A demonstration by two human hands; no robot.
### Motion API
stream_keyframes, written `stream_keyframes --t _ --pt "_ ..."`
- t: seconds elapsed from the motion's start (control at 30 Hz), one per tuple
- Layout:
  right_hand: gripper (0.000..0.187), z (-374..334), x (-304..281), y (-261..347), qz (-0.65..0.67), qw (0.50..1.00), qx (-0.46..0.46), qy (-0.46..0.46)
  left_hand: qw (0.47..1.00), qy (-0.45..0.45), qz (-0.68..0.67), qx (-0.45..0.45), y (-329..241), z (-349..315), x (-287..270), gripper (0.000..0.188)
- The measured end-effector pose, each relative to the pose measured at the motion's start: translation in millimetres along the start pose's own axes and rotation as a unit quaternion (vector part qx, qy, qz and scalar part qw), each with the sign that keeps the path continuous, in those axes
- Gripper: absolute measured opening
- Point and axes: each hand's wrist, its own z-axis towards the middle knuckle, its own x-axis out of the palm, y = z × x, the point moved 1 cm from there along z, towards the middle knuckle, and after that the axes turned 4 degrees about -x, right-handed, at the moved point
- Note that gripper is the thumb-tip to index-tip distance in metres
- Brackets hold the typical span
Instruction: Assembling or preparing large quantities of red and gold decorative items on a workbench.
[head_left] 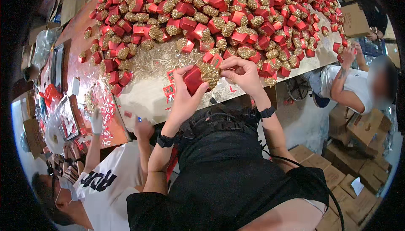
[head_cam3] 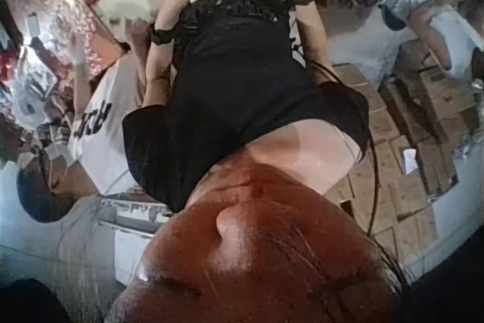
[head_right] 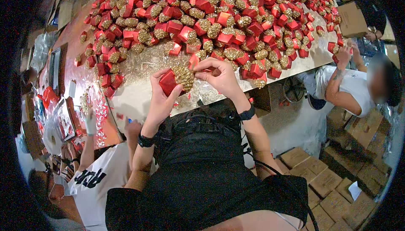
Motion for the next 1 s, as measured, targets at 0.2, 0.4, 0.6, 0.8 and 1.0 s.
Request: stream_keyframes --t 0.2,0.4,0.6,0.8,1.0 --pt "0.011 3.4 8.1 2.1 0.010 0.998 -0.025 -0.054 1.000 -0.003 -0.019 0.001 0.9 -0.6 -1.2 0.055" --pt "0.014 -2.6 4.4 0.3 -0.048 0.996 -0.029 -0.064 0.996 0.051 -0.076 -0.025 -11.1 -10.3 3.5 0.056" --pt "0.015 -3.7 10.9 4.8 -0.032 0.990 -0.094 -0.096 0.996 -0.022 0.034 0.085 13.8 -13.4 8.7 0.054" --pt "0.018 -10.6 12.5 6.1 -0.057 0.990 -0.075 -0.105 0.965 -0.016 0.135 0.224 11.7 -8.7 10.7 0.056" --pt "0.014 -36.5 -4.1 8.3 -0.192 0.973 -0.032 -0.124 0.974 0.209 0.044 0.074 6.8 9.7 -3.4 0.056"
